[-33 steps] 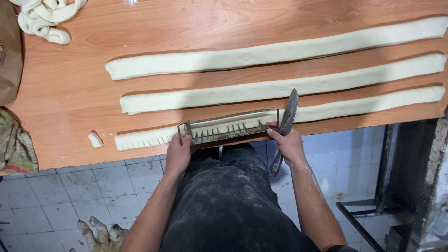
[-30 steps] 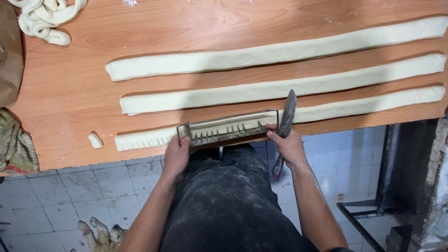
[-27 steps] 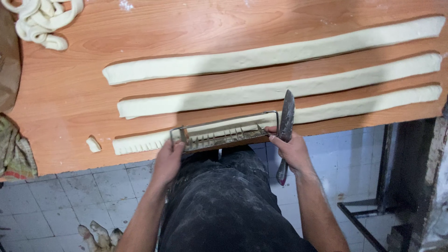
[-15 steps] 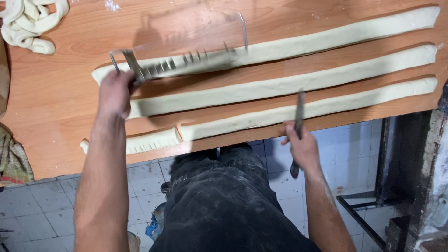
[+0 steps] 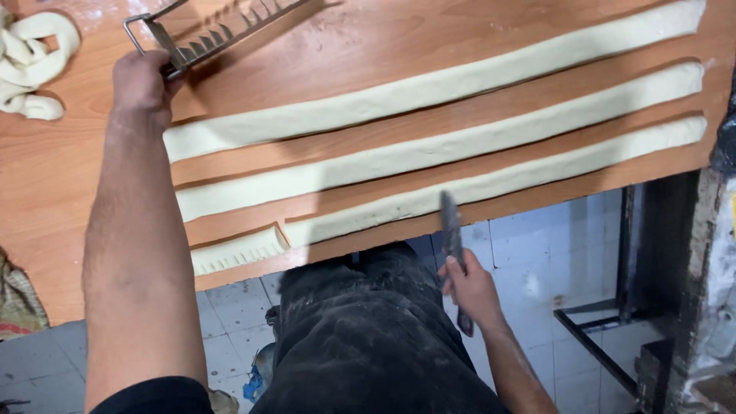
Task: Cutting and shaping strips of dough on a bakery workbench using a knife and a specialized cutter guide.
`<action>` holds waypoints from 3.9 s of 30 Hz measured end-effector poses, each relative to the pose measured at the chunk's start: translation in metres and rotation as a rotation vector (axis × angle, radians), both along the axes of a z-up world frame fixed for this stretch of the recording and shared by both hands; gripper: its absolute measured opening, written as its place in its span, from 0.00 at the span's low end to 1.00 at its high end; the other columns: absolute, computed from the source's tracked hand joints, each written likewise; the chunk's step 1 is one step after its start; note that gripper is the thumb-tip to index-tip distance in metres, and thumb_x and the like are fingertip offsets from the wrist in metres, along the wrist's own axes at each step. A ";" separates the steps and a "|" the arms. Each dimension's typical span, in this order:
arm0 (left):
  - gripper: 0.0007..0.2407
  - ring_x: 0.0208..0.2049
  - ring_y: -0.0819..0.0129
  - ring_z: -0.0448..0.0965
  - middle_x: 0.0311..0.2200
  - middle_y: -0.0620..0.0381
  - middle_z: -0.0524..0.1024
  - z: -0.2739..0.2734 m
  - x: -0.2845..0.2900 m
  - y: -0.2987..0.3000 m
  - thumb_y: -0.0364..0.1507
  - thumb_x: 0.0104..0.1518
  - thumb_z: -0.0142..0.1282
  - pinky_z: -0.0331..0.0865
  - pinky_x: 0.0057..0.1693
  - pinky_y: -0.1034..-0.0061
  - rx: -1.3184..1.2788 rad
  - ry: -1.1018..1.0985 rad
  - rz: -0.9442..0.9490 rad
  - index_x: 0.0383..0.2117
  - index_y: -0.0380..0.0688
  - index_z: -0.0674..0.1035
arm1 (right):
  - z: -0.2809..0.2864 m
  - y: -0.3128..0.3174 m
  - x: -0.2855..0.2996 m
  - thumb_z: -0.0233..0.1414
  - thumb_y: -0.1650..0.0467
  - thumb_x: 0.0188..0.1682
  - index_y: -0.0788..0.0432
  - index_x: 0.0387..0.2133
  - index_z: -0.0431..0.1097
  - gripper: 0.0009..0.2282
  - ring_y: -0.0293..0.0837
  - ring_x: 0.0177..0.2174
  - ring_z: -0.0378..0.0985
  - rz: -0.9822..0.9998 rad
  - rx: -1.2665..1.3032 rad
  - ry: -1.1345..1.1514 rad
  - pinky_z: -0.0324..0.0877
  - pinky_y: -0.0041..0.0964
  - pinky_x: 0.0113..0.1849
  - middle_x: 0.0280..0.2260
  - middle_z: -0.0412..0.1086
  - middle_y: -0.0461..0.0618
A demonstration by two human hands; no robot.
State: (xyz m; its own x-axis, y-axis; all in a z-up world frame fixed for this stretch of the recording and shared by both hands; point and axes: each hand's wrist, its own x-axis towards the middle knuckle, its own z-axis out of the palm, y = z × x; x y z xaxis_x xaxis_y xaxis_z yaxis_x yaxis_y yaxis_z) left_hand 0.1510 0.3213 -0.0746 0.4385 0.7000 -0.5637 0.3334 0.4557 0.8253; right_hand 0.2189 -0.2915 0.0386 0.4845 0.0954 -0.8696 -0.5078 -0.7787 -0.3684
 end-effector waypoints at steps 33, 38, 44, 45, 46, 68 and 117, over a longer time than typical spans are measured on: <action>0.29 0.59 0.47 0.69 0.55 0.44 0.71 0.014 -0.197 -0.279 0.31 0.45 0.70 0.56 0.69 0.51 1.110 0.046 -0.858 0.55 0.38 0.72 | -0.021 0.138 -0.181 0.42 0.63 0.56 0.59 0.59 0.54 0.20 0.55 0.26 0.84 0.473 0.056 -0.421 0.77 0.49 0.30 0.24 0.77 0.57; 0.27 0.59 0.48 0.71 0.54 0.46 0.72 0.004 -0.197 -0.276 0.30 0.44 0.71 0.60 0.68 0.54 1.088 0.012 -0.829 0.53 0.40 0.74 | -0.055 0.147 -0.211 0.41 0.64 0.58 0.60 0.56 0.53 0.17 0.65 0.28 0.80 0.741 -0.059 -0.462 0.73 0.60 0.32 0.24 0.76 0.64; 0.27 0.57 0.47 0.71 0.53 0.45 0.73 0.003 -0.200 -0.272 0.30 0.43 0.72 0.62 0.67 0.55 1.084 -0.032 -0.816 0.52 0.39 0.75 | -0.052 0.156 -0.221 0.41 0.65 0.59 0.62 0.48 0.55 0.12 0.68 0.28 0.79 0.796 -0.082 -0.487 0.73 0.62 0.32 0.24 0.75 0.66; 0.27 0.57 0.47 0.71 0.53 0.45 0.73 0.004 -0.200 -0.271 0.30 0.42 0.72 0.62 0.66 0.55 1.074 -0.032 -0.814 0.52 0.39 0.75 | -0.048 0.157 -0.221 0.40 0.65 0.59 0.62 0.47 0.55 0.11 0.67 0.27 0.79 0.804 -0.087 -0.479 0.73 0.62 0.31 0.23 0.75 0.65; 0.27 0.57 0.47 0.71 0.53 0.45 0.73 0.005 -0.199 -0.270 0.30 0.42 0.72 0.62 0.66 0.55 1.073 -0.034 -0.812 0.52 0.39 0.75 | -0.049 0.158 -0.221 0.40 0.65 0.59 0.62 0.47 0.55 0.11 0.67 0.27 0.79 0.804 -0.089 -0.480 0.73 0.62 0.31 0.23 0.75 0.65; 0.25 0.57 0.52 0.74 0.52 0.49 0.74 -0.004 -0.200 -0.267 0.32 0.48 0.69 0.59 0.68 0.51 1.068 -0.030 -0.850 0.54 0.42 0.76 | -0.041 0.177 -0.224 0.41 0.69 0.56 0.65 0.44 0.56 0.10 0.69 0.31 0.79 0.877 -0.202 -0.448 0.72 0.63 0.35 0.27 0.75 0.68; 0.28 0.61 0.54 0.68 0.55 0.52 0.74 -0.002 -0.176 -0.287 0.35 0.46 0.69 0.48 0.70 0.38 1.100 0.030 -0.855 0.56 0.44 0.75 | -0.030 0.142 -0.197 0.41 0.69 0.55 0.70 0.47 0.59 0.14 0.70 0.32 0.79 0.969 -0.194 -0.387 0.72 0.63 0.36 0.29 0.75 0.70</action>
State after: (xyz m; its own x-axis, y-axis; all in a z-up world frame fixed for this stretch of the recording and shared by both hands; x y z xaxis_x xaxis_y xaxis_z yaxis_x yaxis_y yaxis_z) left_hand -0.0254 0.0346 -0.0763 0.9480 0.3087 0.0776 0.1995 -0.7663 0.6107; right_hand 0.0219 -0.1490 0.0082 0.5227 0.4651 -0.7145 0.4867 -0.8509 -0.1978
